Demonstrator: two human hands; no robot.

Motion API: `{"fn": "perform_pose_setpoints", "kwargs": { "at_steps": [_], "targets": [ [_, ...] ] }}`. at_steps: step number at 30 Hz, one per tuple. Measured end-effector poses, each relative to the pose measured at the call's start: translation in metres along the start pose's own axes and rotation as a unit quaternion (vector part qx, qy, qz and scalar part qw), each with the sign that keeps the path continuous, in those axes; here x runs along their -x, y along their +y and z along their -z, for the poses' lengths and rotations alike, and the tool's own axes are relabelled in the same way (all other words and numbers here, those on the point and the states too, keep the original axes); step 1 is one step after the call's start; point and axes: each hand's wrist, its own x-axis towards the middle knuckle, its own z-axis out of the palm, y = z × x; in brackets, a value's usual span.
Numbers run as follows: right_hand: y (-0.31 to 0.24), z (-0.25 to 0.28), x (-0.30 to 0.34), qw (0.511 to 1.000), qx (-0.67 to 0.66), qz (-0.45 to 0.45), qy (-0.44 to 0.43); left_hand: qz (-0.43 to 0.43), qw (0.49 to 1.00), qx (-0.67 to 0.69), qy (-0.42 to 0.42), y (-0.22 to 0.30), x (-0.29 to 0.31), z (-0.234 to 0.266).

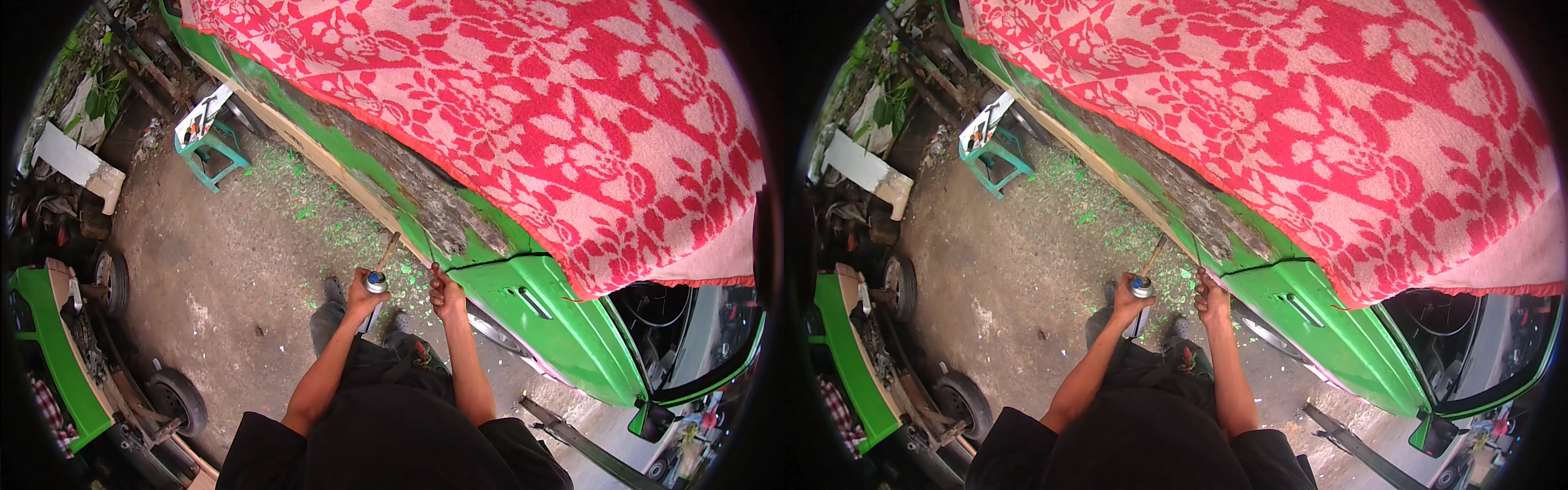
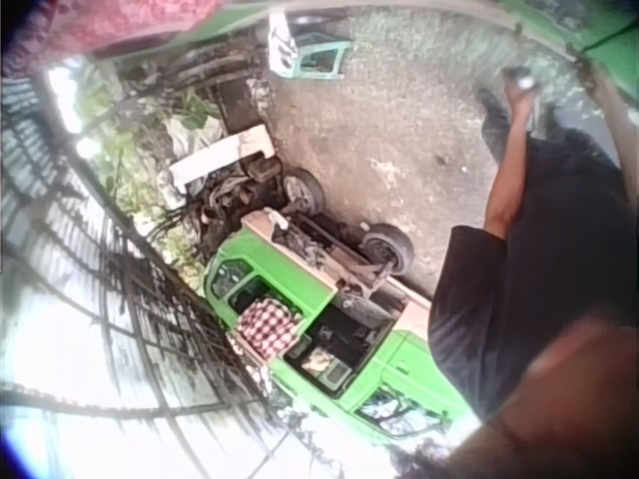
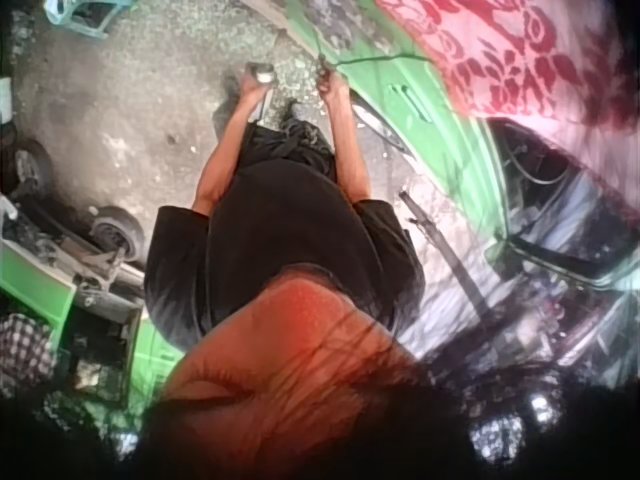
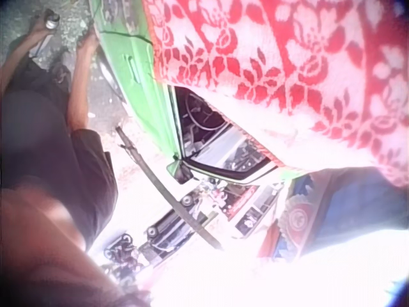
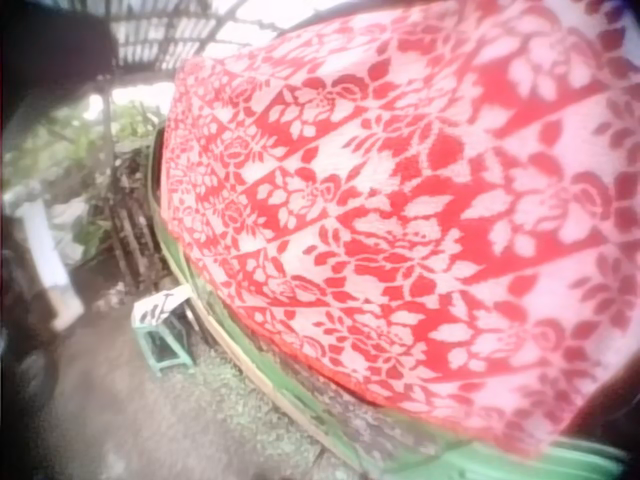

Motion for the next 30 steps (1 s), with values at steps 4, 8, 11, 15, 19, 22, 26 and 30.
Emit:
{"fn": "perform_pose_setpoints", "kwargs": {
  "at_steps": [4, 8, 11, 15, 19, 22, 26, 30],
  "targets": [
    [0.000, -0.002, 0.000, 1.000, 0.000, 0.014, 0.009, -0.003, 1.000, -0.012, 0.011, 0.006, 0.002, -0.001],
    [0.003, -0.010, 0.001, 0.999, 0.011, 0.033, 0.022, 0.006, 1.000, -0.015, 0.008, 0.004, 0.001, 0.003],
    [0.007, -0.016, 0.007, 0.996, 0.023, 0.067, 0.051, 0.002, 0.999, -0.023, 0.024, 0.006, 0.002, 0.006],
    [0.007, -0.014, 0.003, 0.998, 0.016, 0.057, 0.028, -0.023, 0.999, 0.017, 0.040, -0.010, -0.001, 0.009],
    [0.007, -0.012, 0.007, 0.998, -0.004, 0.056, 0.040, -0.006, 0.999, -0.011, 0.035, -0.004, 0.000, 0.012],
    [0.010, -0.013, 0.005, 0.998, -0.013, 0.061, 0.014, -0.020, 0.999, 0.003, 0.036, -0.012, -0.004, 0.011],
    [0.010, -0.016, 0.007, 0.997, -0.002, 0.068, 0.025, -0.022, 0.999, -0.012, 0.035, -0.012, -0.005, 0.013],
    [0.011, -0.015, -0.006, 0.998, -0.021, 0.055, 0.014, -0.013, 1.000, -0.005, 0.027, -0.005, -0.003, 0.014]
  ]
}}
